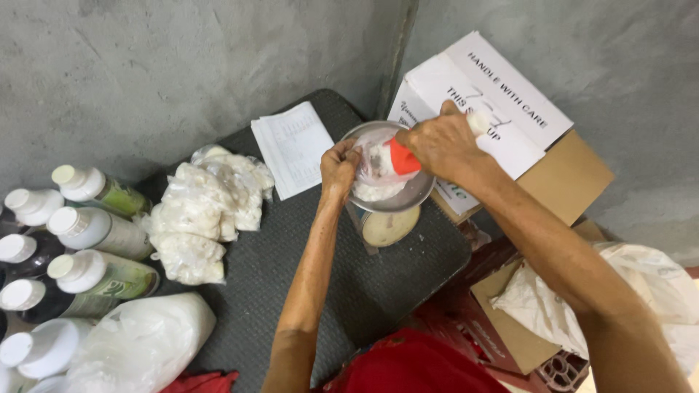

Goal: The person scoops white powder from a large sack into small plastic bags using a red scoop. They weigh the bags on a scale, tie them shut, and place them on a table next to other filled bags and bottles.

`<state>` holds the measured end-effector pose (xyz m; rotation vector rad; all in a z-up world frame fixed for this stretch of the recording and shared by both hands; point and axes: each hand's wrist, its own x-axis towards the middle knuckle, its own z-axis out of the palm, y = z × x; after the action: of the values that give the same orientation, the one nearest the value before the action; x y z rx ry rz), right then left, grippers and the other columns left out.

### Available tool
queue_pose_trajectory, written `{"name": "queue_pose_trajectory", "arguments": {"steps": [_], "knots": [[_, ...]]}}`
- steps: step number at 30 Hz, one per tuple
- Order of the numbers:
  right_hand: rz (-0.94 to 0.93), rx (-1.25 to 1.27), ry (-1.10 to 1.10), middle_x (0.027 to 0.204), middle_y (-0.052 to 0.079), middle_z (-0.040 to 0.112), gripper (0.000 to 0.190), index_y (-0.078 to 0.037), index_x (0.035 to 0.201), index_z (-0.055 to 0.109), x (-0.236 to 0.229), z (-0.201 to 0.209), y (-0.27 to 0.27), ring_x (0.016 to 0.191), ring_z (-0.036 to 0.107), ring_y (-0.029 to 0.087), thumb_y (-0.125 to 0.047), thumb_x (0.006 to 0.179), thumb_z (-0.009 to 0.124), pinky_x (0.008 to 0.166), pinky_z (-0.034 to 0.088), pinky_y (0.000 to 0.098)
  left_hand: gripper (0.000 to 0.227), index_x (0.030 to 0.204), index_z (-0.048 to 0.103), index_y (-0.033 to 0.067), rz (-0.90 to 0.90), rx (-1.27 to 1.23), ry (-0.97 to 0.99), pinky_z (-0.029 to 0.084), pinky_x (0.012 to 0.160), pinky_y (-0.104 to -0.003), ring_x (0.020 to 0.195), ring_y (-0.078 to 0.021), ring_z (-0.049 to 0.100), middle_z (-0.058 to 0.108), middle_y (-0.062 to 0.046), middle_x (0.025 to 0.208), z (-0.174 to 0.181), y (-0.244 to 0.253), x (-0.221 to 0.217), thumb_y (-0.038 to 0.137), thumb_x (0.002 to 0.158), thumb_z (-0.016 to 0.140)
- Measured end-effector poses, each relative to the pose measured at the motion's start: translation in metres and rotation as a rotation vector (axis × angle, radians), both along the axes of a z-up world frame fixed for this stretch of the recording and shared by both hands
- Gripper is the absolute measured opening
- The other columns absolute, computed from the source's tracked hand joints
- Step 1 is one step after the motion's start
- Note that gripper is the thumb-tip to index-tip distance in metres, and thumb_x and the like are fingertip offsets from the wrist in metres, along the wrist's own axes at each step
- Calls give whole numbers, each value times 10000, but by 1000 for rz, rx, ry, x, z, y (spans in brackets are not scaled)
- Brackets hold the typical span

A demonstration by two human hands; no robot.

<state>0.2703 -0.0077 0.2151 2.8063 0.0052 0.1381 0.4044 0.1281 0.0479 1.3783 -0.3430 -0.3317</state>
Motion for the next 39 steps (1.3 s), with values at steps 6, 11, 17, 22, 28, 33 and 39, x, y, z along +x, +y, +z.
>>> {"name": "queue_pose_trajectory", "arguments": {"steps": [6, 11, 17, 22, 28, 33, 39], "knots": [[91, 44, -184, 642, 56, 708, 342, -232, 1113, 808, -14, 12, -6, 432, 497, 135, -51, 843, 703, 748, 423, 390, 306, 1193, 695, -85, 1, -44, 45, 515, 605, -238, 668, -85, 604, 729, -57, 853, -12, -1, 4, 88, 947, 637], [-74, -10, 13, 580, 65, 707, 200, -207, 1117, 790, -9, 14, 1, 436, 537, 171, -195, 936, 707, 727, 425, 399, 296, 1188, 712, -80, -2, -57, 49, 450, 528, -242, 609, -83, 533, 711, -51, 843, -14, -9, 6, 75, 950, 630], [100, 97, -246, 741, 57, 743, 320, -200, 1087, 806, -31, 17, -6, 472, 550, 162, -44, 818, 729, 722, 400, 390, 282, 1185, 704, -93, -37, -138, 75, 519, 566, -233, 640, -79, 609, 738, -73, 899, -16, -4, 4, 60, 967, 612], [2, 126, -100, 683, 58, 742, 358, -230, 1126, 790, -25, 4, 0, 506, 584, 184, -33, 839, 704, 714, 394, 381, 325, 1240, 657, -88, -11, -131, 67, 565, 614, -235, 733, -112, 662, 741, -132, 1006, -4, -8, -3, 72, 958, 630], [-126, 304, -111, 663, 85, 733, 302, -193, 1113, 771, -48, 5, -21, 528, 589, 190, -179, 813, 806, 777, 387, 396, 423, 1341, 618, 9, 63, 66, -72, 576, 791, -316, 932, -206, 670, 713, -161, 1125, 15, 3, -18, 100, 931, 665], [-155, 432, -345, 694, 91, 732, 276, -134, 1072, 763, -105, 11, -31, 588, 610, 236, -147, 806, 833, 842, 451, 430, 484, 1394, 576, 59, 238, 213, -455, 504, 1018, -401, 1190, -287, 571, 541, -176, 1333, 33, 4, -35, 99, 928, 700], [-290, 636, -506, 850, 133, 732, 282, -51, 1059, 691, -213, 11, -68, 729, 708, 225, -210, 894, 855, 665, 548, 372, 379, 1391, 601, 42, 340, 195, -810, 415, 1191, -462, 1359, -333, 506, 521, -176, 1387, 55, 11, -76, 97, 1022, 666]]}}
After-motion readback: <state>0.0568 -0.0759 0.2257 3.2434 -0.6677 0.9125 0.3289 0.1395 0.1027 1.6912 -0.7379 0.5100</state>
